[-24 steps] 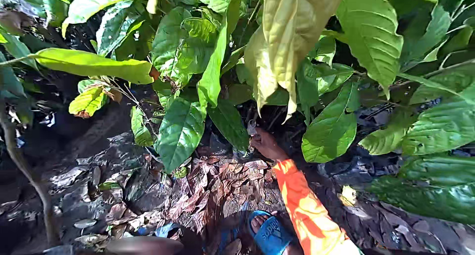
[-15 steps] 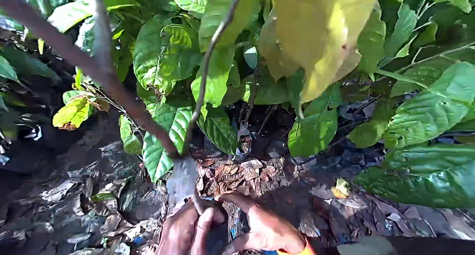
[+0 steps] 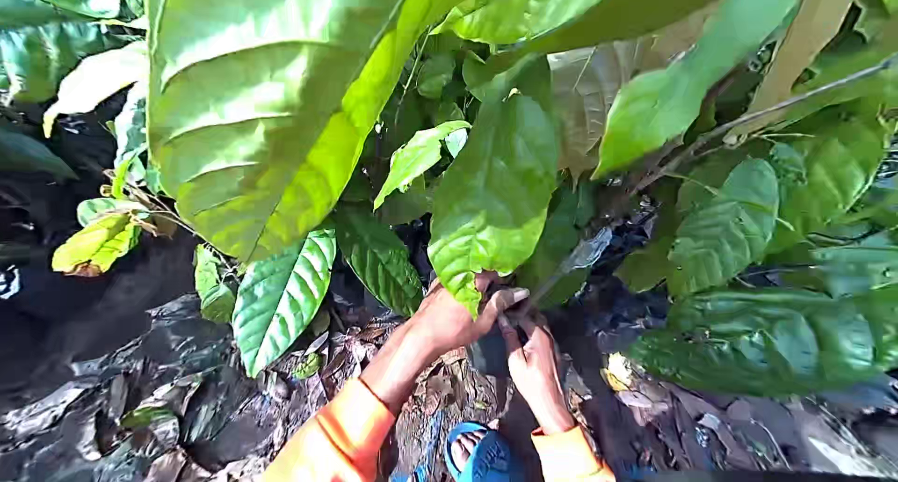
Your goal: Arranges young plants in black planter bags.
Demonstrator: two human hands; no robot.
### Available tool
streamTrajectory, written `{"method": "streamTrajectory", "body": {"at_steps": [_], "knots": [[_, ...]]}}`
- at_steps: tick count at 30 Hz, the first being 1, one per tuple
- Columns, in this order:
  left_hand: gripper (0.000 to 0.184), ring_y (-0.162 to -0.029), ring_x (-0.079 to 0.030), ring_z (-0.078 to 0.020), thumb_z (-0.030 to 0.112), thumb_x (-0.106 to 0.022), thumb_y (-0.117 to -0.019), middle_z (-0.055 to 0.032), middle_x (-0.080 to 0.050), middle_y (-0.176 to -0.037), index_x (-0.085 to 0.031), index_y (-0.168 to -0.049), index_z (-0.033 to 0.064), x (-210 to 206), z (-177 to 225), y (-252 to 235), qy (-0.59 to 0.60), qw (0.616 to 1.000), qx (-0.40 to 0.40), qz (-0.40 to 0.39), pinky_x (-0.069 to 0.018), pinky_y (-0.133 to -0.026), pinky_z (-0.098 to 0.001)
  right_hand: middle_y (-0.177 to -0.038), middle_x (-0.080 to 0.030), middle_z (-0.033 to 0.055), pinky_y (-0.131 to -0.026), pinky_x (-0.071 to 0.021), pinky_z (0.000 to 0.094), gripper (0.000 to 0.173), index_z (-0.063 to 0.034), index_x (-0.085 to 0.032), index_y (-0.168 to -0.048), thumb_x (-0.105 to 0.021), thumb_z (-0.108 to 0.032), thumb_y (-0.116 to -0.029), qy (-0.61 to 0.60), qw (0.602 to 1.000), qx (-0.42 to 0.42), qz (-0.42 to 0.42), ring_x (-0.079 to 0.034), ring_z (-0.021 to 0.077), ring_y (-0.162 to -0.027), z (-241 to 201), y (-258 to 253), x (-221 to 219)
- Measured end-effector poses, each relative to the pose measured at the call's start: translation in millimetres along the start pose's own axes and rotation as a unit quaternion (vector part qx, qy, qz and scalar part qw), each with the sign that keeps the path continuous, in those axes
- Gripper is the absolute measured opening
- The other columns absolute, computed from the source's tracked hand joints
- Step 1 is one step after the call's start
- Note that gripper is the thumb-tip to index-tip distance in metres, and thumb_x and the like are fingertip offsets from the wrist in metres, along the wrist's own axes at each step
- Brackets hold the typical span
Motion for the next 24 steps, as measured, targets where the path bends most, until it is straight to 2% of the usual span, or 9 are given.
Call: {"method": "streamTrajectory", "body": {"at_steps": [2, 4, 6, 10, 15, 18, 20, 23, 24], "knots": [[0.038, -0.092, -0.069, -0.0155, 0.035, -0.052, -0.1066, -0.0090, -0.072, -0.106, -0.068, -0.125, 0.0060, 13, -17, 18, 0.047, 0.998, 0.036, 0.026, -0.0567, -0.088, -0.0375, -0.116, -0.067, 0.0273, -0.095, -0.0513, 0.0607, 0.030, 0.0024, -0.075, -0.106, -0.063, -0.025, -0.1001, 0.027, 1.000, 0.004, 0.013, -0.065, 0.0421, -0.111, 11, -8, -1], [0.033, -0.080, -0.067, -0.0105, 0.028, -0.050, -0.1071, -0.0063, -0.071, -0.099, -0.069, -0.119, 0.0035, 19, -37, 41, 0.090, 0.992, 0.075, 0.049, -0.0567, -0.077, -0.0312, -0.115, -0.066, 0.0287, -0.094, -0.0522, 0.0586, 0.029, 0.0049, -0.074, -0.106, -0.061, -0.021, -0.1009, 0.021, 1.000, 0.007, 0.022, -0.065, 0.0424, -0.109, 24, -16, -13], [0.031, -0.078, -0.068, -0.0079, 0.025, -0.049, -0.1076, -0.0042, -0.071, -0.096, -0.068, -0.116, 0.0017, 17, -55, 63, 0.132, 0.985, 0.095, 0.061, -0.0583, -0.072, -0.0267, -0.124, -0.064, 0.0309, -0.103, -0.0493, 0.0566, 0.029, 0.0061, -0.072, -0.113, -0.059, -0.018, -0.1022, 0.008, 1.000, -0.011, -0.003, -0.062, 0.0445, -0.119, 36, -24, -36], [0.031, -0.079, -0.069, -0.0072, 0.027, -0.048, -0.1073, -0.0018, -0.072, -0.096, -0.066, -0.118, 0.0036, 4, -76, 93, 0.184, 0.975, 0.109, 0.063, -0.0593, -0.072, -0.0264, -0.145, -0.052, 0.0324, -0.118, -0.0373, 0.0542, 0.045, 0.0054, -0.063, -0.134, -0.052, -0.029, -0.1063, 0.033, 0.993, -0.085, -0.081, -0.047, 0.0465, -0.139, 81, -20, -109], [0.033, -0.080, -0.067, -0.0050, 0.026, -0.046, -0.1083, -0.0022, -0.070, -0.098, -0.066, -0.119, 0.0014, 7, -62, 108, 0.171, 0.970, 0.165, 0.045, -0.0573, -0.075, -0.0249, -0.151, -0.044, 0.0344, -0.121, -0.0333, 0.0502, 0.049, 0.0076, -0.057, -0.139, -0.050, -0.029, -0.1074, 0.034, 0.989, -0.082, -0.115, -0.041, 0.0456, -0.144, 82, -21, -106], [0.037, -0.088, -0.069, -0.0122, 0.027, -0.043, -0.1099, -0.0081, -0.069, -0.107, -0.061, -0.129, 0.0011, 10, -66, 102, 0.150, 0.966, 0.208, 0.036, -0.0584, -0.081, -0.0317, -0.153, -0.043, 0.0314, -0.119, -0.0365, 0.0494, 0.048, 0.0040, -0.058, -0.138, -0.050, -0.032, -0.1076, 0.049, 0.983, -0.122, -0.129, -0.044, 0.0423, -0.143, 76, -27, -104], [0.039, -0.104, -0.069, -0.0199, 0.025, -0.045, -0.1095, -0.0147, -0.068, -0.119, -0.056, -0.138, 0.0009, 11, -70, 87, 0.105, 0.967, 0.231, 0.037, -0.0566, -0.093, -0.0394, -0.153, -0.044, 0.0303, -0.119, -0.0363, 0.0482, 0.049, 0.0039, -0.060, -0.137, -0.052, -0.035, -0.1072, 0.046, 0.979, -0.139, -0.146, -0.044, 0.0413, -0.143, 74, -30, -102], [0.048, -0.133, -0.055, -0.0276, 0.018, -0.053, -0.1072, -0.0188, -0.055, -0.146, -0.043, -0.152, 0.0023, 3, -78, 45, 0.052, 0.956, 0.286, 0.023, -0.0409, -0.113, -0.0456, -0.155, -0.042, 0.0296, -0.122, -0.0324, 0.0473, 0.051, 0.0045, -0.057, -0.140, -0.049, -0.035, -0.1086, 0.048, 0.968, -0.161, -0.187, -0.040, 0.0408, -0.146, 65, -33, -96], [0.053, -0.134, -0.055, -0.0317, 0.021, -0.056, -0.1049, -0.0222, -0.055, -0.146, -0.043, -0.151, -0.0006, -11, -107, 33, 0.028, 0.970, 0.237, 0.051, -0.0412, -0.114, -0.0480, -0.154, -0.043, 0.0298, -0.122, -0.0319, 0.0484, 0.050, 0.0050, -0.057, -0.140, -0.048, -0.033, -0.1091, 0.047, 0.967, -0.163, -0.188, -0.040, 0.0412, -0.146, 65, -32, -97]]}}
Point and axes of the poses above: each hand's wrist, its own y-axis away from the middle knuckle, its own x-axis out of the back of the hand, z = x × y, the point moved 2 cm from there along -y, towards the middle knuckle
